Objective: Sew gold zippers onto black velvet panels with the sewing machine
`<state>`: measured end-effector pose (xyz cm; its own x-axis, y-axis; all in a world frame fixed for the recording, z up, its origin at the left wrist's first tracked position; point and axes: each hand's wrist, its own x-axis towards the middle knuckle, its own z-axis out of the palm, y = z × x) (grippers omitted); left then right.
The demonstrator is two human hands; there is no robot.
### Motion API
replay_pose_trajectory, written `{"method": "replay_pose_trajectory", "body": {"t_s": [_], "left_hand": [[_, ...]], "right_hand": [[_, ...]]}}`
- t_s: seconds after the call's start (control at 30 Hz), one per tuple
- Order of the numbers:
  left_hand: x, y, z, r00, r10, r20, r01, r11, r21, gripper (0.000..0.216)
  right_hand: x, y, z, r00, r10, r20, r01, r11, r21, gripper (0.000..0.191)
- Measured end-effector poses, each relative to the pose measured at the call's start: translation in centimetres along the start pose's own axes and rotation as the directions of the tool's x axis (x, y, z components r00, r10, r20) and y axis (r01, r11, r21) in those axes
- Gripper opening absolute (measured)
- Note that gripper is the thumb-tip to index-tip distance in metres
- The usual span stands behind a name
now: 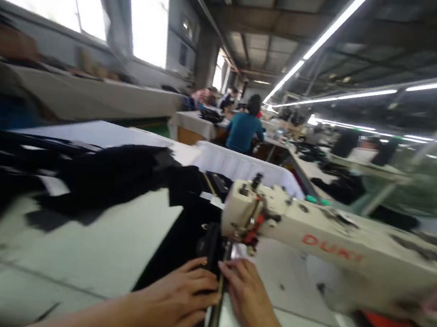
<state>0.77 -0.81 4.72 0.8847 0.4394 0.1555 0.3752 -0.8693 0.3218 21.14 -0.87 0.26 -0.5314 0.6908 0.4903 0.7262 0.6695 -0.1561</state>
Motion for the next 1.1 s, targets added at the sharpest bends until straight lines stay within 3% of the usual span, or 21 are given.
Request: {"method": "replay_pose_trajectory", "body": {"t_s": [0.1,0.3,0.5,0.77,0.97,1.1], "left_hand": [[0.1,-1.2,0.2,0.993,0.08,-0.089,-0.079,0.997,0.019,0.054],[-0.7,-0.8,-0.3,0.973,0.113,-0.2,-0.086,0.987,0.137,0.058],[0.3,-1.5,-0.6,0.991,0.076,-0.114,-0.063,0.991,0.115,0.055],[0.3,-3.4,-0.2,0.984,0.105,-0.146,-0.08,0.983,0.165,0.059],[1.8,-5.3,0.2,0.992,0.08,-0.103,-0.073,0.995,0.063,0.05],[2.7,-6.9,1.0,0.996,0.048,-0.075,-0.043,0.997,0.067,0.043]], "right_hand": [[-1.9,2.4,-1.2,0.99,0.097,0.104,-0.093,0.995,-0.045,0.053],[-1.5,1.5,-0.2,0.984,0.109,0.143,-0.112,0.994,0.017,0.055],[-2.1,2.4,0.7,0.991,0.089,0.097,-0.086,0.996,-0.032,0.055],[-2.1,2.6,0.6,0.982,0.154,0.112,-0.137,0.98,-0.141,0.063],[-2.1,2.4,-0.2,0.991,0.133,-0.019,-0.133,0.991,0.004,0.052],[-1.6,2.1,-1.3,0.996,0.088,-0.02,-0.084,0.984,0.158,0.049]]}}
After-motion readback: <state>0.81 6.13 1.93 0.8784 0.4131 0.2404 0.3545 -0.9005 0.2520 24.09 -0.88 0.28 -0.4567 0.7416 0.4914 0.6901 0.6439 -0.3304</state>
